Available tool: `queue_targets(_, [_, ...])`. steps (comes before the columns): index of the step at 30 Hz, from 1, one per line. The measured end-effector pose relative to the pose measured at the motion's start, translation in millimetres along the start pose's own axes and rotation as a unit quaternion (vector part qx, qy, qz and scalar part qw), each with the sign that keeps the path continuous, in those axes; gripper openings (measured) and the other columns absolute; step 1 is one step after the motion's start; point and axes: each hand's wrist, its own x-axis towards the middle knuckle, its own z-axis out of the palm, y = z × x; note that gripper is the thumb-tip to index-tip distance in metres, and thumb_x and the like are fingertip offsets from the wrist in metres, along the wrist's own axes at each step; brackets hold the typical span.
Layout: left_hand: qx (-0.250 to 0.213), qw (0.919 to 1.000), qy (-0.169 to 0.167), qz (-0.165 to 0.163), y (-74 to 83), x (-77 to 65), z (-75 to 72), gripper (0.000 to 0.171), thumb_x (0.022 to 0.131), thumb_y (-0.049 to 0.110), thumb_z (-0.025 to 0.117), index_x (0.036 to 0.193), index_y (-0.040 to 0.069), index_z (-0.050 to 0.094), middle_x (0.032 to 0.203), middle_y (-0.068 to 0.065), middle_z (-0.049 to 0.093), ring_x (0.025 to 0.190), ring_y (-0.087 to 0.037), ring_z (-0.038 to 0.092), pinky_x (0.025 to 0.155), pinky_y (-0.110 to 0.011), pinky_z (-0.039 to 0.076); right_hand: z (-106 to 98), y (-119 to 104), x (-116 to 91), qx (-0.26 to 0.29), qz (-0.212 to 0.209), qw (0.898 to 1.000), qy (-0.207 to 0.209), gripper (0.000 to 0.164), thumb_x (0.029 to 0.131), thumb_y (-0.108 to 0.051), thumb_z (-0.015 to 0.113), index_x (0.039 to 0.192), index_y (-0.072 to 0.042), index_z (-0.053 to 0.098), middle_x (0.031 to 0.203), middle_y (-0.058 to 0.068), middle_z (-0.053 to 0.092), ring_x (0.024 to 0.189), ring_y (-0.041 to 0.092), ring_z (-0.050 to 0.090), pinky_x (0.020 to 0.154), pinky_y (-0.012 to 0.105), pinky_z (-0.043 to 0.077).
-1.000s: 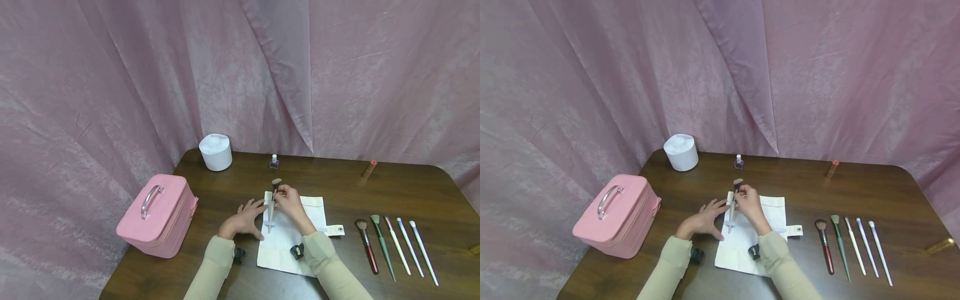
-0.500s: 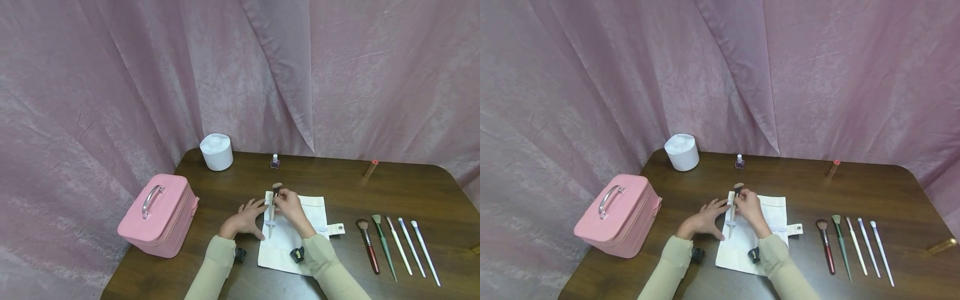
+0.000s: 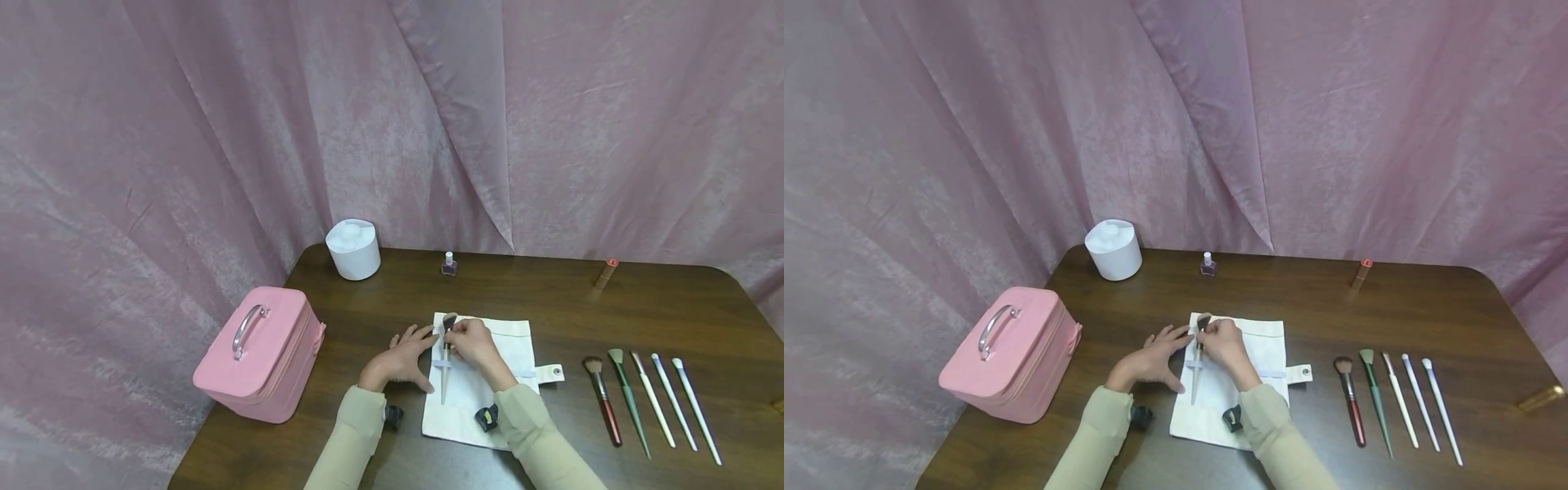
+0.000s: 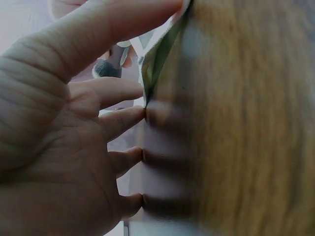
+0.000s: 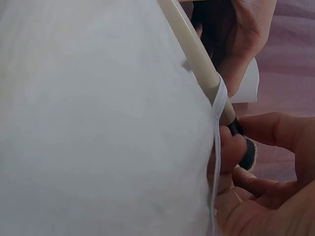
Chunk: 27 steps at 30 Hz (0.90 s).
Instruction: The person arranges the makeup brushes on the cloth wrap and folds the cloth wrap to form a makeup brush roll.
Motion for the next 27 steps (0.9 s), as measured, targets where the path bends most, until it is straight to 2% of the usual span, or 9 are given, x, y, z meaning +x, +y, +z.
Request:
queue_targets(7, [-0.002,1.0,0.002,0.0,-2.5,0.4,1.4,0.101,0.073,0.027,0.093,0.157,0.016,0.039,0.167,-0.003,0.023,0.154,-0.033,0.009,0.118,-0.061,0.011,1.5,1.0,-0.9,-0.031,0.022,0.999,0.014,0.014,0.091,-0.01,0.065,0.088,0.003,0.07,0.067,0.006,0.064,0.052,0.011,0.055,0.048,0.022,0.037])
queue_targets(13, [-0.004,1.0,0.001,0.002,-3.3,1.1,1.8,0.102,0.072,0.026,0.093,0.158,0.017,0.039,0.167,-0.003,0.023,0.154,-0.033,0.008,0.118,-0.062,0.01,-0.1,0.1,-4.8,-0.05,0.02,0.999,0.01,0.018,0.093,-0.015,0.066,0.084,0.0,0.072,0.07,0.004,0.064,0.055,0.012,0.056,0.052,0.024,0.039])
queue_targets(22, [0.004,0.9999,0.005,0.01,-2.8,2.1,1.9,0.101,0.072,0.027,0.094,0.157,0.014,0.04,0.167,-0.001,0.022,0.154,-0.032,0.009,0.118,-0.062,0.011,-1.4,1.0,-9.3,-0.1,0.006,0.995,-0.016,0.027,0.087,-0.017,0.067,0.062,-0.007,0.062,0.054,-0.005,0.041,0.052,0.011,0.038,0.049,0.025,0.029])
queue_targets(27, [0.001,0.9999,0.003,0.012,-2.8,2.1,0.4,0.102,0.073,0.026,0.093,0.158,0.014,0.038,0.167,-0.001,0.021,0.154,-0.033,0.009,0.118,-0.062,0.01,0.7,2.7,-9.1,-0.121,0.0,0.992,-0.028,0.039,0.086,-0.015,0.069,0.051,-0.013,0.05,0.049,-0.007,0.032,0.047,0.009,0.031,0.046,0.023,0.025])
